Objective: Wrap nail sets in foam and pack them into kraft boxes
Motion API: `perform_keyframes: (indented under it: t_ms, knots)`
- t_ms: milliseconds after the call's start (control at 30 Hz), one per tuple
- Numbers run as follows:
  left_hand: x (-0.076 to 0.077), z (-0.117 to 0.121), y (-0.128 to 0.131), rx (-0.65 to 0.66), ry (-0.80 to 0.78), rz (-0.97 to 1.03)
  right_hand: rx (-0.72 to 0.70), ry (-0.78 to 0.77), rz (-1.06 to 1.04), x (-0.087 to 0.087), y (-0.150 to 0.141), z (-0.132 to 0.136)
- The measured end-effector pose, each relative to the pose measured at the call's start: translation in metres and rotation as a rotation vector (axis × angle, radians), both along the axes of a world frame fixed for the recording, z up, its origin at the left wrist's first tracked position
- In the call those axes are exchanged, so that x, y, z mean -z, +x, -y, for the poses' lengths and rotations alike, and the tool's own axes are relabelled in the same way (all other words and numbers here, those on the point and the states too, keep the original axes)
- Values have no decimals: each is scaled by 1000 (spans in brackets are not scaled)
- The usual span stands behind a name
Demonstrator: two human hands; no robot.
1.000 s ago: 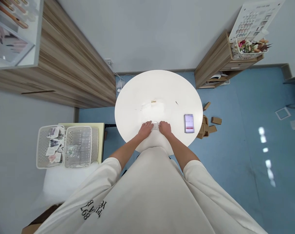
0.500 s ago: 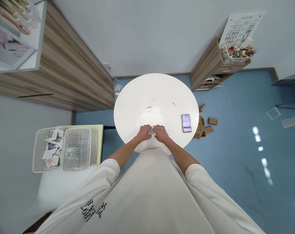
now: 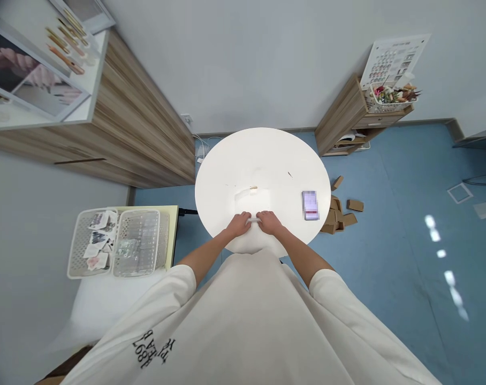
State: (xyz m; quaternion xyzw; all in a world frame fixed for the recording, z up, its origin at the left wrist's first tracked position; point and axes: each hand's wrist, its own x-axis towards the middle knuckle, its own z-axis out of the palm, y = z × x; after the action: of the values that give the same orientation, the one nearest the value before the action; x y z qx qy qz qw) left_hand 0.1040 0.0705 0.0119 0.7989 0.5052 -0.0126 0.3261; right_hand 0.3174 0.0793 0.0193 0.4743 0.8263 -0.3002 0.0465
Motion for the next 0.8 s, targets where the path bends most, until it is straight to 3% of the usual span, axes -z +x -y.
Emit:
perform_keyframes:
  t_ms: [167, 300, 667, 800]
  knots:
    - [0, -15, 8, -33, 173, -89, 73, 65, 92, 5, -7, -17]
    - [1, -20, 17, -41, 278, -114, 116, 30, 165, 12, -13, -34]
    - [28, -22, 32, -2, 235, -135, 242, -50, 178, 31, -15, -51]
    - [34, -29, 34, -10, 164, -154, 483, 12, 87, 34, -9, -41]
